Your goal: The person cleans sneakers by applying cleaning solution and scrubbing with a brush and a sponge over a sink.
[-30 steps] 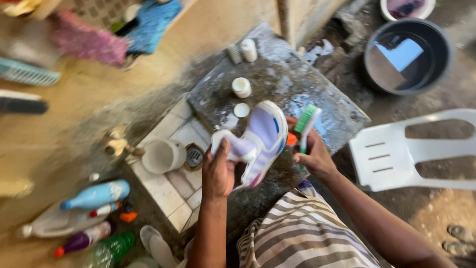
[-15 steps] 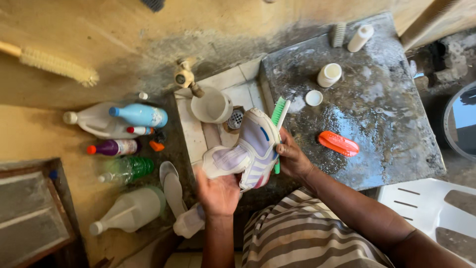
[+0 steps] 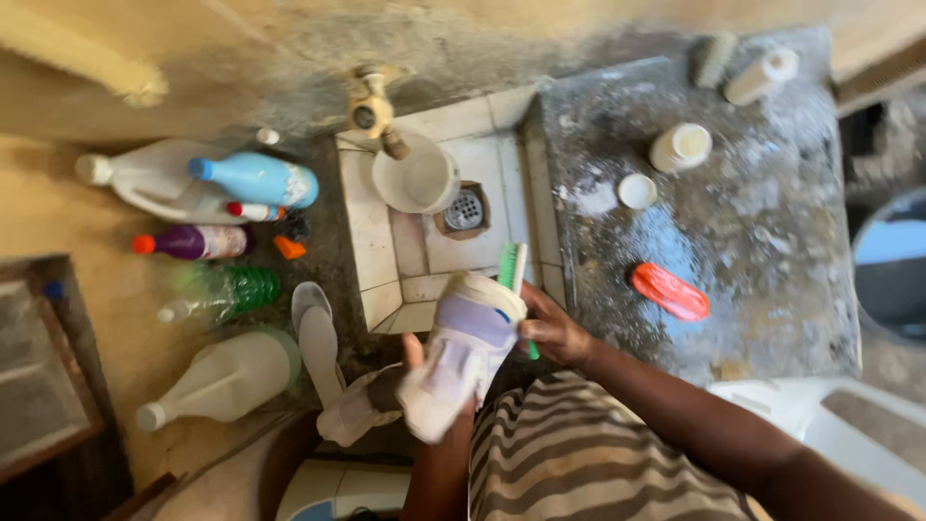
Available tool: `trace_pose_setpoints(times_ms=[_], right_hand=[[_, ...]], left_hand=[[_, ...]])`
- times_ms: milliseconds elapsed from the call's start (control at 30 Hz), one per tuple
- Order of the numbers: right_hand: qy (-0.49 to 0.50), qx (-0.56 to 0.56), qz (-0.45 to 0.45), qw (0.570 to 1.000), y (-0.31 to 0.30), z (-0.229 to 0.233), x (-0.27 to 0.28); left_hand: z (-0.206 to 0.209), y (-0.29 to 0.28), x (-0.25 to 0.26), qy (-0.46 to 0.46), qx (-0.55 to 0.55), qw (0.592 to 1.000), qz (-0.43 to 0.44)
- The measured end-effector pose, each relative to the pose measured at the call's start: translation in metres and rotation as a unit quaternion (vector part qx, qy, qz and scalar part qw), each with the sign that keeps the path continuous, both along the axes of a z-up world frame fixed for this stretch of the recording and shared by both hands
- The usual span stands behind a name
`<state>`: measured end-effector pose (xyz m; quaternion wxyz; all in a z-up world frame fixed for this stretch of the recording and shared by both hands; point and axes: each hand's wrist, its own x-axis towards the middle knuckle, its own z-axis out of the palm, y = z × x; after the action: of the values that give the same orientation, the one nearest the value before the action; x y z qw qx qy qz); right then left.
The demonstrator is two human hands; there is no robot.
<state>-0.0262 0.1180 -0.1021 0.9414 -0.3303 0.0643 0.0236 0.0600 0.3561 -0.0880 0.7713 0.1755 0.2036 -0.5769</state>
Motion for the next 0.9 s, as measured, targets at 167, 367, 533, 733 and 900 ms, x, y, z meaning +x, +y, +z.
trace_pose_setpoints(times_ms=[167, 367, 533, 733, 900], right_hand=[[0.282, -0.327, 0.104, 0.896, -0.057, -0.005, 0.016], [0.087, -0.689, 0.091, 0.714, -0.093, 0.025, 0.092], [0.018, -0.823, 0.144, 0.549, -0.080, 0.035, 0.202], [-0.029, -0.880, 0.257, 0.400, -0.039, -0.040, 0.301], [-0.035, -0.878, 0.245, 0.411, -0.029, -0.065, 0.303]], left_hand=[[0.033, -0.010, -0.037, -0.441, 0.259, 0.859, -0.002], [0.100, -0.042, -0.019, -0.608, 0.414, 0.673, -0.073], [0.116, -0.050, -0.005, -0.650, 0.418, 0.627, -0.100], [0.117, -0.046, -0.004, -0.626, 0.410, 0.654, -0.113], [0.098, -0.036, -0.020, -0.567, 0.374, 0.733, -0.049]])
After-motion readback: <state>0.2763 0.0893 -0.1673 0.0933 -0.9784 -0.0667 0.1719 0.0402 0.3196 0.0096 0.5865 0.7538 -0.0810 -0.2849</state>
